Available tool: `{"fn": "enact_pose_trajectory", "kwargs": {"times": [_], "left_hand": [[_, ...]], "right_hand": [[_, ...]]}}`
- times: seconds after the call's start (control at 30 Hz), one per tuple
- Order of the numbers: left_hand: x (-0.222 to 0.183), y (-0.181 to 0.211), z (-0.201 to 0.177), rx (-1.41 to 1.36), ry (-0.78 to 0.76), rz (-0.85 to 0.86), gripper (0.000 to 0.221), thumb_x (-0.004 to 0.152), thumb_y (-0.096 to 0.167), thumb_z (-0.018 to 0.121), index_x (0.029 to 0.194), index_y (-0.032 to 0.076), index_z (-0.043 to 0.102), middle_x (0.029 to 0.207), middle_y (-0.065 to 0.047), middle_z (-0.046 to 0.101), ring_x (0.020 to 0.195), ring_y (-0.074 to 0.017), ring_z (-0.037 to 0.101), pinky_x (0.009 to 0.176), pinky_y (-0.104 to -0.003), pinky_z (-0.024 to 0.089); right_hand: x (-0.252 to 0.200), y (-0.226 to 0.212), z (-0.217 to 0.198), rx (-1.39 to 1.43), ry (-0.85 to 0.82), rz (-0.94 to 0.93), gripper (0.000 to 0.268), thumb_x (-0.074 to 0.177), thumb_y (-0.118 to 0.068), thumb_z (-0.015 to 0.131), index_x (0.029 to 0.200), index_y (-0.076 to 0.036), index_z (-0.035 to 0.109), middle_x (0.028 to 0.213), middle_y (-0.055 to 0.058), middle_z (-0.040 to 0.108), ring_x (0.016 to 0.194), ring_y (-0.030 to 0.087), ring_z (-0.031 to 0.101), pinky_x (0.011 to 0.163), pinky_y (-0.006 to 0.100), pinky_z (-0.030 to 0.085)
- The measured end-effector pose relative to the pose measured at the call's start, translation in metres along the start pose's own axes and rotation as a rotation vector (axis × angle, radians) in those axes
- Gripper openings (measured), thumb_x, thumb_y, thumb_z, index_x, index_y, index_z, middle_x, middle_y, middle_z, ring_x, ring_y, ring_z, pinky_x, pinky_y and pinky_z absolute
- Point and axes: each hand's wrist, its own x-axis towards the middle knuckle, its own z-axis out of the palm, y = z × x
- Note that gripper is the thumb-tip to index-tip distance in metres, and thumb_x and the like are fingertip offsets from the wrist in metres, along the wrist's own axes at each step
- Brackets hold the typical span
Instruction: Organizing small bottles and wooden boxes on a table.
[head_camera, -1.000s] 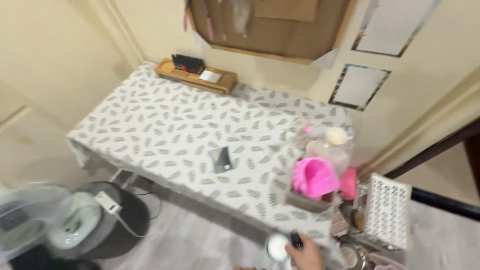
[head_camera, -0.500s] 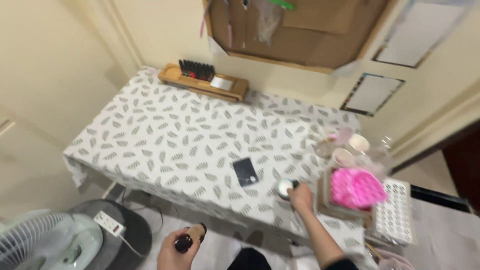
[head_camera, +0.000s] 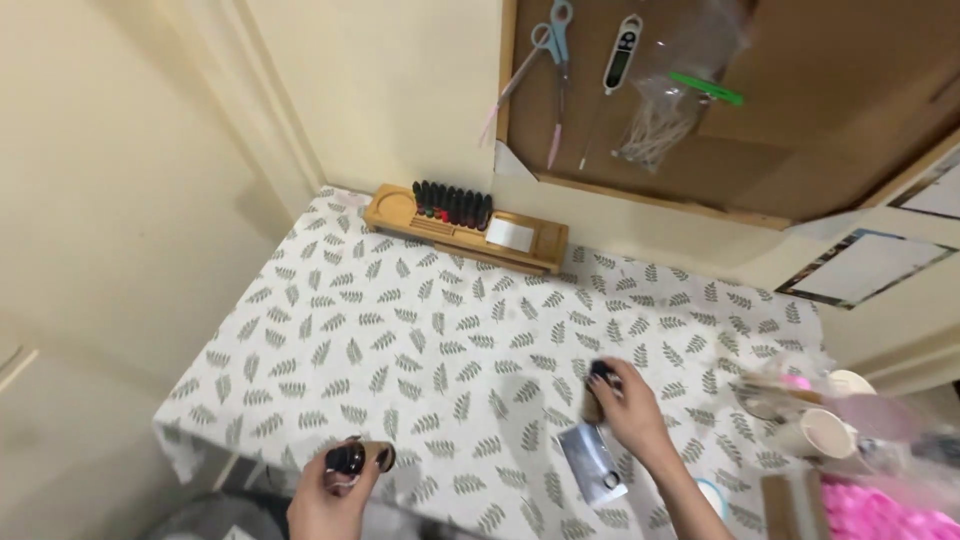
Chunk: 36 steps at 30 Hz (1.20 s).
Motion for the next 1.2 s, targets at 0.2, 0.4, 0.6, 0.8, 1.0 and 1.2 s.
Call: {"fn": "enact_pose_trajectory", "kwargs": {"times": [0.2,0.4,0.6,0.8,1.0,1.2], "left_hand": [[0.154,0.081,0.025,-0.138,-0.146,0.337,0.038,0.08,0.02,0.082,0.113,0.005,0.074,0.101,-0.011,0.071,0.087,-0.0182,0.073,0.08,-0.031,0.058],[0.29,0.132,0.101,-0.01,-0.501,0.506,0.04,0.08,0.015,0.078,0.119,0.011,0.069,0.113,-0.009,0.066,0.099,-0.0255,0.072,0.086,-0.034,0.056],[0.357,0.17,0.173,0.054,-0.702,0.619,0.038,0.08,0.012,0.077,0.118,0.012,0.071,0.116,-0.009,0.067,0.105,-0.0294,0.069,0.092,-0.038,0.054],[0.381,0.157,0.211,0.067,-0.705,0.753,0.041,0.077,0.008,0.077,0.117,0.009,0.07,0.115,-0.01,0.067,0.11,-0.0324,0.064,0.097,-0.038,0.052],[0.381,0.197,0.199,0.201,-0.652,0.996,0.075,0.066,0.023,0.087,0.136,0.01,0.06,0.124,-0.015,0.061,0.11,-0.0389,0.061,0.089,-0.045,0.05],[0.377,0.196,0.235,0.543,-0.657,1.275,0.059,0.082,0.042,0.08,0.134,0.025,0.059,0.108,-0.009,0.063,0.098,-0.0266,0.064,0.076,-0.041,0.058]], "right_hand": [[0.125,-0.075,0.124,-0.006,0.055,-0.05,0.036,0.092,-0.015,0.068,0.127,-0.007,0.065,0.114,0.013,0.076,0.102,0.024,0.077,0.088,0.034,0.061],[0.206,-0.144,0.228,-0.091,-0.002,0.191,0.036,0.094,-0.015,0.066,0.13,-0.013,0.066,0.11,0.011,0.078,0.091,0.026,0.077,0.083,0.037,0.059],[0.259,-0.118,0.284,0.002,-0.087,-0.073,0.033,0.091,-0.007,0.065,0.125,-0.006,0.067,0.105,0.015,0.078,0.092,0.021,0.077,0.082,0.034,0.059],[0.273,-0.131,0.285,-0.016,-0.182,0.091,0.036,0.091,-0.011,0.065,0.127,-0.008,0.067,0.107,0.015,0.079,0.089,0.024,0.078,0.081,0.034,0.06],[0.328,-0.115,0.243,-0.253,-0.11,0.394,0.062,0.082,-0.016,0.072,0.14,-0.01,0.05,0.142,0.01,0.059,0.11,0.028,0.071,0.1,0.04,0.055],[0.402,-0.034,0.238,-0.571,-0.079,-0.016,0.078,0.072,-0.027,0.077,0.143,-0.009,0.048,0.144,0.018,0.052,0.138,0.038,0.045,0.119,0.053,0.029]]}}
